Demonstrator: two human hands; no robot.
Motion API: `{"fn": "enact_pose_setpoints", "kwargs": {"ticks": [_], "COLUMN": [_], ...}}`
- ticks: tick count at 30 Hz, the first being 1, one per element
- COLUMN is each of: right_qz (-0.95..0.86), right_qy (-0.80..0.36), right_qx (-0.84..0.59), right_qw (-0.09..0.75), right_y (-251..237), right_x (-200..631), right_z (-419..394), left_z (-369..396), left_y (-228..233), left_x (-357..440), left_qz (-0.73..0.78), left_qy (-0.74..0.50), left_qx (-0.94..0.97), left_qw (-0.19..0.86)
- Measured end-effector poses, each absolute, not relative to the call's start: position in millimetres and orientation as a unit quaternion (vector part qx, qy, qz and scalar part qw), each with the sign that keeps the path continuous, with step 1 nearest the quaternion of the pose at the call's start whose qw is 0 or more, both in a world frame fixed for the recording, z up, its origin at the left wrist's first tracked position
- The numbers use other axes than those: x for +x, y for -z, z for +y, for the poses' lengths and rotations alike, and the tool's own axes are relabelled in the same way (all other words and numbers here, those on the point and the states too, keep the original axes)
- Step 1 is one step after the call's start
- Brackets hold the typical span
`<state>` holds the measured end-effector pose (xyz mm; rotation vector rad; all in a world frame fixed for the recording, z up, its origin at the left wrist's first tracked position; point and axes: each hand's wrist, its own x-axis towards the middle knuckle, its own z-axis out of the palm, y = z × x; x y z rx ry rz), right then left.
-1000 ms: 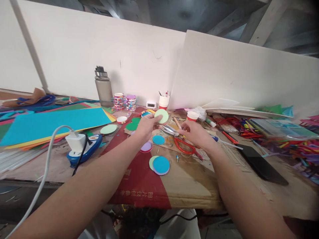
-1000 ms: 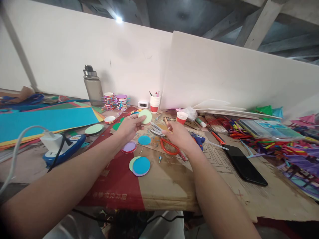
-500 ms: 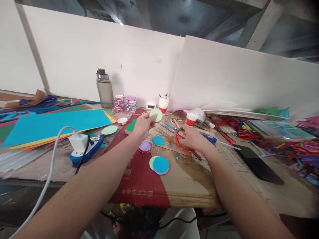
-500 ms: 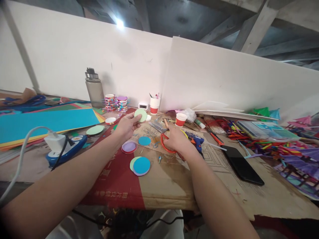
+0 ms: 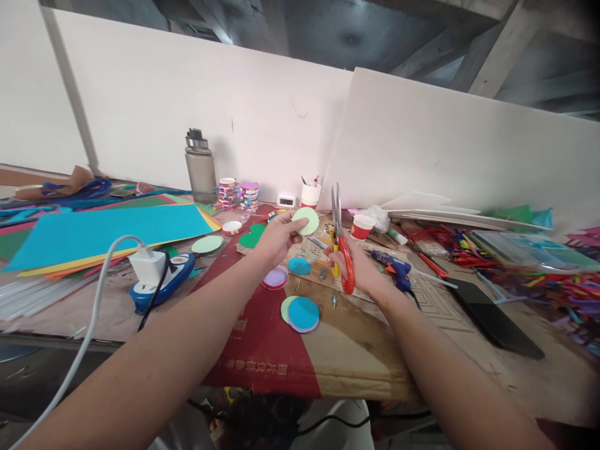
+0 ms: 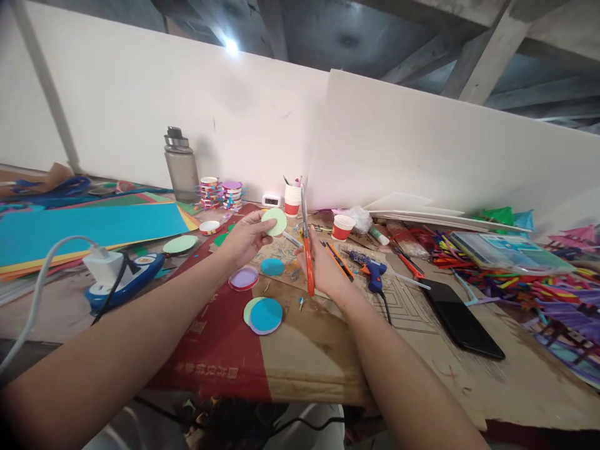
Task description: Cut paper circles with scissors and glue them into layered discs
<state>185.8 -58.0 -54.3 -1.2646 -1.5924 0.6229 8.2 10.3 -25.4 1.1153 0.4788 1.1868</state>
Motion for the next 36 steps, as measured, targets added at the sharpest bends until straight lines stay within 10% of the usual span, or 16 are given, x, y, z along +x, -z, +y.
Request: {"fn": "enact_pose_setpoints", "kwargs": {"ticks": [36], "right_qz": [-0.703], "right_qy": [-0.247], "right_qx": [-0.532], "right_qw": [0.402], "right_y": [40], "right_x": [180], "right_z": [-66], "left_z": [16], "left_y": [31], "left_x": [10], "left_qz": [0.221], "left_qy": [-0.524], "left_qx": [0.531], "left_qw": [0.628]}}
